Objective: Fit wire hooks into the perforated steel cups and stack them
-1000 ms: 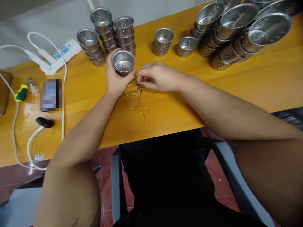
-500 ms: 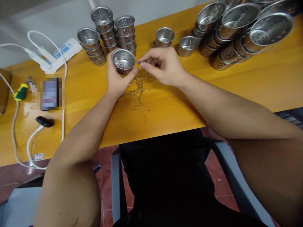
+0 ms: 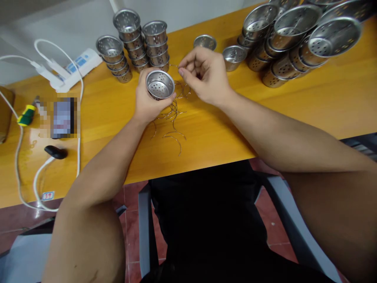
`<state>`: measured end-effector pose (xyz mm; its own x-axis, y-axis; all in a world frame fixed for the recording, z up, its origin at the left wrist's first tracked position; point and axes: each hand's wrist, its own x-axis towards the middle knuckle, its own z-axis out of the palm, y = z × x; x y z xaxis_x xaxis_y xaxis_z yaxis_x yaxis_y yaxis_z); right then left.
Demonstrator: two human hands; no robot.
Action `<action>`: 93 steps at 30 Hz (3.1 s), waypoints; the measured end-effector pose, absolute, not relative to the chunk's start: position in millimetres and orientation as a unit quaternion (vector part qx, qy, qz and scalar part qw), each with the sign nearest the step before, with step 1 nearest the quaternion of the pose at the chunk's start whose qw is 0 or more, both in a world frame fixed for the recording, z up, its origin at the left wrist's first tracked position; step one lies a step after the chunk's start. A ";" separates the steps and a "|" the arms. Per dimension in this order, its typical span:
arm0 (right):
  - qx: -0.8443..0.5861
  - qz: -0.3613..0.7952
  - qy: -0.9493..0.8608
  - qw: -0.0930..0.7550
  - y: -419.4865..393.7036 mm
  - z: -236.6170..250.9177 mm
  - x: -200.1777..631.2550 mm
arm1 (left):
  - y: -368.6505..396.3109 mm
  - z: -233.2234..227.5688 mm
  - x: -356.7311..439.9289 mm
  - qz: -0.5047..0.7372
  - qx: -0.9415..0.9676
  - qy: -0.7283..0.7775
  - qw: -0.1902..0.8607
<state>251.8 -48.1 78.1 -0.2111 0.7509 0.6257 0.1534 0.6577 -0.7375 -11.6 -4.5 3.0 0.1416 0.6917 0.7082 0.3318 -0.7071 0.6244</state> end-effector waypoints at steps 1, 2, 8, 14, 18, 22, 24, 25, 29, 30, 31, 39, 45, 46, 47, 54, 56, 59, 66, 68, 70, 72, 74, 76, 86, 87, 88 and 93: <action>-0.304 0.279 -0.730 0.546 -46.7 76.5 251.5 | -2.4 0.9 -11.9 0.548 0.743 0.342 0.173; -0.298 0.279 -0.731 0.547 -46.4 75.7 251.5 | -0.6 -0.9 -12.3 0.543 0.749 0.333 0.185; -0.289 0.272 -0.751 0.527 -54.5 76.0 251.5 | -6.5 -2.7 -5.6 0.542 0.752 0.305 0.219; -0.297 0.287 -0.756 0.508 -55.6 73.4 251.0 | -25.2 -0.1 5.6 0.513 0.768 0.311 0.222; -0.285 0.278 -0.761 0.512 -55.7 72.3 250.6 | -31.7 6.5 9.4 0.510 0.758 0.333 0.233; -0.284 0.281 -0.757 0.517 -60.5 74.5 249.2 | -37.5 15.2 11.9 0.507 0.750 0.351 0.238; -0.305 0.285 -0.752 0.509 -63.2 76.2 248.6 | -39.2 17.2 12.1 0.497 0.756 0.352 0.241; -0.317 0.288 -0.750 0.504 -64.2 76.9 248.4 | -39.5 17.3 11.9 0.493 0.759 0.352 0.239; -0.332 0.299 -0.742 0.500 -65.8 77.7 247.5 | -36.9 12.5 9.9 0.494 0.765 0.349 0.222; -0.330 0.301 -0.740 0.503 -66.1 77.6 247.0 | -35.8 10.6 9.3 0.494 0.767 0.345 0.221; -0.330 0.303 -0.737 0.506 -66.4 77.6 246.4 | -34.7 8.7 8.8 0.496 0.769 0.338 0.222; -0.245 0.402 -0.738 0.484 -67.9 89.9 250.5 | -18.5 -7.6 3.8 0.582 0.746 0.219 0.239; -0.216 0.393 -0.771 0.452 -63.0 93.4 259.6 | -10.0 -9.3 -6.7 0.535 0.743 0.266 0.303; -0.217 0.387 -0.774 0.451 -61.7 92.3 259.3 | -10.9 -8.8 -6.7 0.531 0.743 0.267 0.307; -0.216 0.382 -0.777 0.452 -60.4 91.0 258.7 | -12.4 -8.6 -5.9 0.528 0.745 0.267 0.310; -0.239 0.386 -0.784 0.423 -49.3 79.9 256.6 | -22.7 -11.7 5.7 0.516 0.775 0.242 0.273; -0.240 0.387 -0.786 0.417 -46.7 77.7 256.4 | -23.5 -10.5 4.5 0.497 0.781 0.282 0.252; -0.233 0.382 -0.785 0.427 -46.7 76.9 255.6 | -23.2 -7.0 0.5 0.482 0.785 0.302 0.246; -0.258 0.398 -0.778 0.412 -52.6 79.6 255.8 | -26.2 1.0 -0.6 0.470 0.781 0.309 0.270; -0.254 0.403 -0.777 0.411 -50.9 78.6 256.0 | -27.3 2.3 -0.2 0.460 0.785 0.317 0.269; -0.240 0.405 -0.780 0.413 -48.5 77.6 256.0 | -27.2 2.2 -0.2 0.465 0.787 0.304 0.269; -0.225 0.408 -0.782 0.413 -46.9 77.5 255.9 | -26.0 1.2 -0.8 0.480 0.789 0.273 0.269; -0.215 0.410 -0.784 0.413 -47.3 78.6 255.6 | -24.7 0.3 -1.5 0.489 0.790 0.252 0.269; -0.214 0.411 -0.783 0.414 -49.8 80.4 255.2 | -24.1 -0.2 -2.3 0.484 0.791 0.254 0.275; -0.294 0.353 -0.762 0.456 -63.1 86.0 254.3 | -15.8 -9.3 -1.1 0.516 0.769 0.291 0.241; -0.301 0.340 -0.762 0.462 -63.8 86.7 254.7 | -14.5 -8.9 -0.9 0.518 0.763 0.308 0.233; -0.308 0.325 -0.764 0.465 -64.7 87.6 255.4 | -13.5 -7.9 -0.8 0.517 0.759 0.326 0.225; -0.296 0.257 -0.799 0.455 -65.6 93.0 263.7 | -14.1 0.1 -1.3 0.514 0.750 0.359 0.209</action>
